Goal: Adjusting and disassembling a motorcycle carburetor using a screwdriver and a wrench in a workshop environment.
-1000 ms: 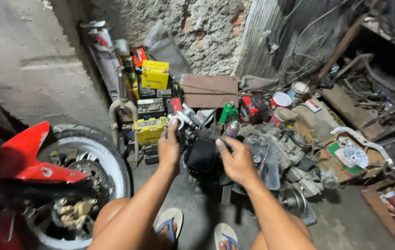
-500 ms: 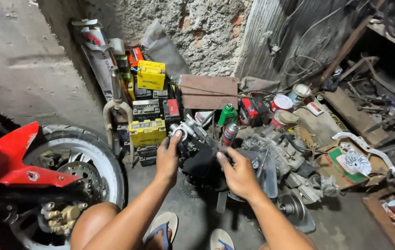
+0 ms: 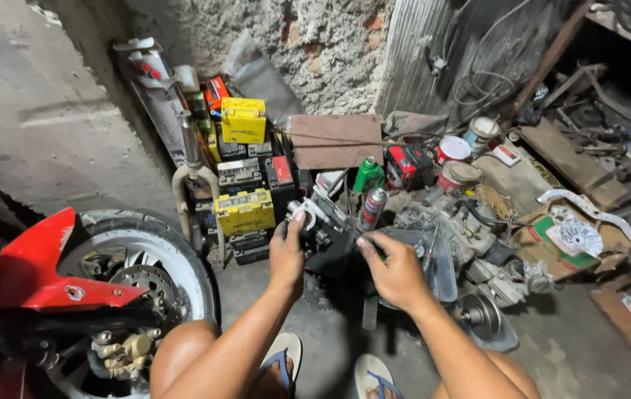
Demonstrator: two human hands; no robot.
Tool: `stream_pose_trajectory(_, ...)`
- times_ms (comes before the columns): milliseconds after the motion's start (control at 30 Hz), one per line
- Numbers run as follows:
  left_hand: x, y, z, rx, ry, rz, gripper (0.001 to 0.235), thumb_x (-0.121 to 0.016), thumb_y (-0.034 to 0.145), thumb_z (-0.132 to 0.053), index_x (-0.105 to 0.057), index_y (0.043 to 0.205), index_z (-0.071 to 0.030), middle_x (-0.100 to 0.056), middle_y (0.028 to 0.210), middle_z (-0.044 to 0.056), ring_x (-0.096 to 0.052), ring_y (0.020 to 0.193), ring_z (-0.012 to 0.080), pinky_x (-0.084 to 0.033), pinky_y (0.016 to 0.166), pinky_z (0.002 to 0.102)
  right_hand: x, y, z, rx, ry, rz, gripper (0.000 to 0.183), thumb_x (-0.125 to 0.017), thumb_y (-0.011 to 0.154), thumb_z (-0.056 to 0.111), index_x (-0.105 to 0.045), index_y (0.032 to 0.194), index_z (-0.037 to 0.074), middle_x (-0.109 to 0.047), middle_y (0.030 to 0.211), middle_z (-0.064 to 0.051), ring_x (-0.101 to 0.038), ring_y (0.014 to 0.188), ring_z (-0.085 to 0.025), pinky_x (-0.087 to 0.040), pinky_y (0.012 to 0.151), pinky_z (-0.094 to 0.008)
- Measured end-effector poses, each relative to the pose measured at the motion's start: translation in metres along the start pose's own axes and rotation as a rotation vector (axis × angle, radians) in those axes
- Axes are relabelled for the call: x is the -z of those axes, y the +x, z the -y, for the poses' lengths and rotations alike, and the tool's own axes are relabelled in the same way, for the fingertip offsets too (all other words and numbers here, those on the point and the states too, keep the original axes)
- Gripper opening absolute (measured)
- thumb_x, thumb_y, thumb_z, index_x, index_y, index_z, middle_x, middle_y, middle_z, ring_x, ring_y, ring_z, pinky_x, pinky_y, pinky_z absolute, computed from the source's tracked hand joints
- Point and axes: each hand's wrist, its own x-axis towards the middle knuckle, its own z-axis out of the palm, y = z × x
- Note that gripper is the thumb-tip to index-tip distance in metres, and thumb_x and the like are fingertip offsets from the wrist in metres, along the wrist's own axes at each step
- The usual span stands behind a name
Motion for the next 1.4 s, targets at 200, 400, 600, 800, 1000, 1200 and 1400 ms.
stream_pose_trajectory(200,0.013,0.031,0.05,-0.177,0.172,-0.037,0.077,-0.073,0.086,-0.054,-0.056,0.137,0.002,-0.063,0.128,0.029,-0.06,0.125,0.0398,-0.049,0.103,0.05,-0.017,0.005,-0.016,0.076,-0.002,-0.098,0.014,-0.068,0.095,0.008,-0.079,0.104,0.01,-0.078,0.088,-0.019,-0.072,0.099,-0.04,-0.057,0.079,-0.051)
stream_pose_trajectory(400,0.024,0.042,0.056,-0.225,0.139,-0.088,0.07,-0.072,0.088,-0.052,-0.059,0.13,0.003,-0.065,0.121,0.03,-0.063,0.118,0.0395,-0.049,0.1,0.051,-0.012,0.002,0.004,0.061,-0.012,-0.078,0.016,-0.065,0.098,0.011,-0.081,0.101,0.012,-0.079,0.084,-0.015,-0.074,0.095,-0.039,-0.058,0.078,-0.047)
stream_pose_trajectory(600,0.008,0.015,0.032,-0.301,0.194,-0.022,0.077,-0.079,0.08,-0.054,-0.056,0.134,-0.003,-0.066,0.121,0.025,-0.062,0.122,0.0389,-0.047,0.103,0.051,-0.015,0.009,0.002,0.02,-0.039,-0.069,0.015,-0.068,0.096,0.013,-0.08,0.103,0.016,-0.079,0.085,-0.014,-0.074,0.096,-0.037,-0.056,0.079,-0.049)
stream_pose_trajectory(800,0.014,0.024,0.032,-0.301,0.199,-0.098,0.071,-0.073,0.086,-0.053,-0.056,0.133,-0.003,-0.066,0.119,0.027,-0.062,0.119,0.0426,-0.047,0.102,0.052,-0.005,-0.003,0.016,0.024,-0.044,-0.048,0.015,-0.065,0.099,0.016,-0.081,0.098,0.014,-0.077,0.076,-0.016,-0.075,0.086,-0.041,-0.057,0.073,-0.049)
stream_pose_trajectory(1000,0.013,0.013,0.026,-0.368,0.25,-0.023,0.077,-0.078,0.081,-0.052,-0.054,0.134,-0.001,-0.064,0.123,0.029,-0.059,0.123,0.0433,-0.044,0.105,0.054,0.0,0.003,0.025,0.068,-0.041,-0.074,0.013,-0.067,0.098,0.015,-0.08,0.097,0.014,-0.074,0.069,-0.015,-0.076,0.079,-0.037,-0.056,0.07,-0.048)
stream_pose_trajectory(1200,0.022,0.031,0.036,-0.365,0.231,-0.088,0.071,-0.07,0.088,-0.055,-0.055,0.133,-0.001,-0.064,0.12,0.027,-0.062,0.118,0.0425,-0.045,0.101,0.054,0.001,-0.003,0.016,0.058,-0.053,-0.027,0.018,-0.065,0.101,0.022,-0.08,0.095,0.014,-0.07,0.059,-0.013,-0.073,0.067,-0.037,-0.056,0.067,-0.049)
stream_pose_trajectory(1400,0.021,0.025,0.03,-0.392,0.237,-0.034,0.07,-0.071,0.088,-0.053,-0.055,0.132,0.0,-0.064,0.117,0.027,-0.063,0.115,0.0431,-0.047,0.099,0.055,-0.004,0.002,0.018,0.069,-0.06,-0.022,0.018,-0.063,0.102,0.022,-0.079,0.098,0.016,-0.07,0.059,-0.013,-0.073,0.069,-0.038,-0.056,0.068,-0.049)
